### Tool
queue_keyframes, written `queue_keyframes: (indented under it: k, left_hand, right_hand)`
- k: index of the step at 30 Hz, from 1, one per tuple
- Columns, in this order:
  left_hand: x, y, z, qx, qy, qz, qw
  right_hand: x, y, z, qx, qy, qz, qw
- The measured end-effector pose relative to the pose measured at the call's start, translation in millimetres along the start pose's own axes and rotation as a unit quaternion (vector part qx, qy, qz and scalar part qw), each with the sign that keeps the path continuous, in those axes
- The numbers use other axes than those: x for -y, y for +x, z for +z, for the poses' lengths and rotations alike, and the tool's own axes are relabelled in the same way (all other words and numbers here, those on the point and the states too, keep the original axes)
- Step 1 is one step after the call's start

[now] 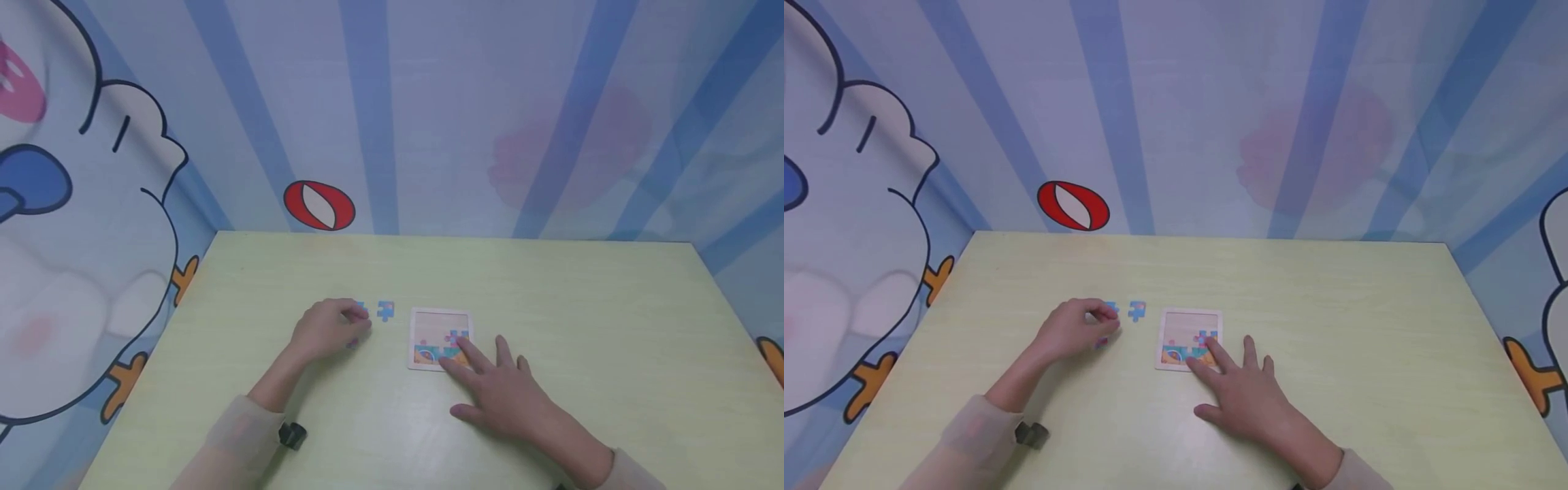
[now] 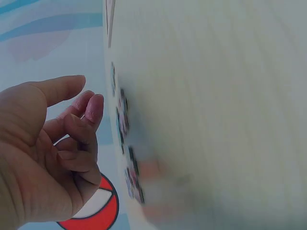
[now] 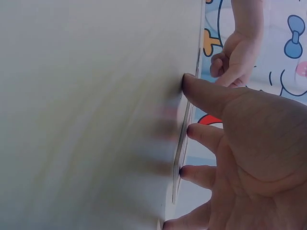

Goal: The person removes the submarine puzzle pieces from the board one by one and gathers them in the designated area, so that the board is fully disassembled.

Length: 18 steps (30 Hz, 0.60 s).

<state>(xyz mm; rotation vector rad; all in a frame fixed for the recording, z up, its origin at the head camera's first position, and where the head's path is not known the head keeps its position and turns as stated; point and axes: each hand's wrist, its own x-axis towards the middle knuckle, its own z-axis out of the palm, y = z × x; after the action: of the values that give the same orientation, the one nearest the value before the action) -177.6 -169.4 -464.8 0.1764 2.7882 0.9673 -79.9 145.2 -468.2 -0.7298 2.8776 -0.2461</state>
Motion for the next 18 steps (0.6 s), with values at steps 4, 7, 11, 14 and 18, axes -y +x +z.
queue_keyframes:
  k: [4, 7, 11, 14, 18]
  left_hand:
    - [-15.1, 4.1, 9.6, 0.006, -0.003, 0.032, 0.9995]
    - [-25.7, 7.0, 15.5, 0.014, -0.009, 0.05, 0.9986]
    - [-38.2, 12.1, 25.6, 0.029, -0.005, 0.067, 0.9973]
    - [-50.7, 15.4, 34.2, 0.045, 0.004, 0.077, 0.996]
    - [-66.7, 18.8, 46.7, 0.068, 0.018, 0.086, 0.9938]
  right_hand:
    - [-2.3, -1.6, 0.1, -0.003, 0.001, 0.006, 1.0]
    - [-4.5, -3.3, 0.5, -0.002, 0.001, 0.012, 0.9999]
    - [-7.1, -7.0, 0.6, -0.001, 0.002, 0.017, 0.9999]
    - [-8.5, -9.7, 0.6, -0.007, 0.002, 0.015, 0.9999]
    - [-9.8, -12.2, 1.1, -0.013, 0.004, 0.01, 0.9999]
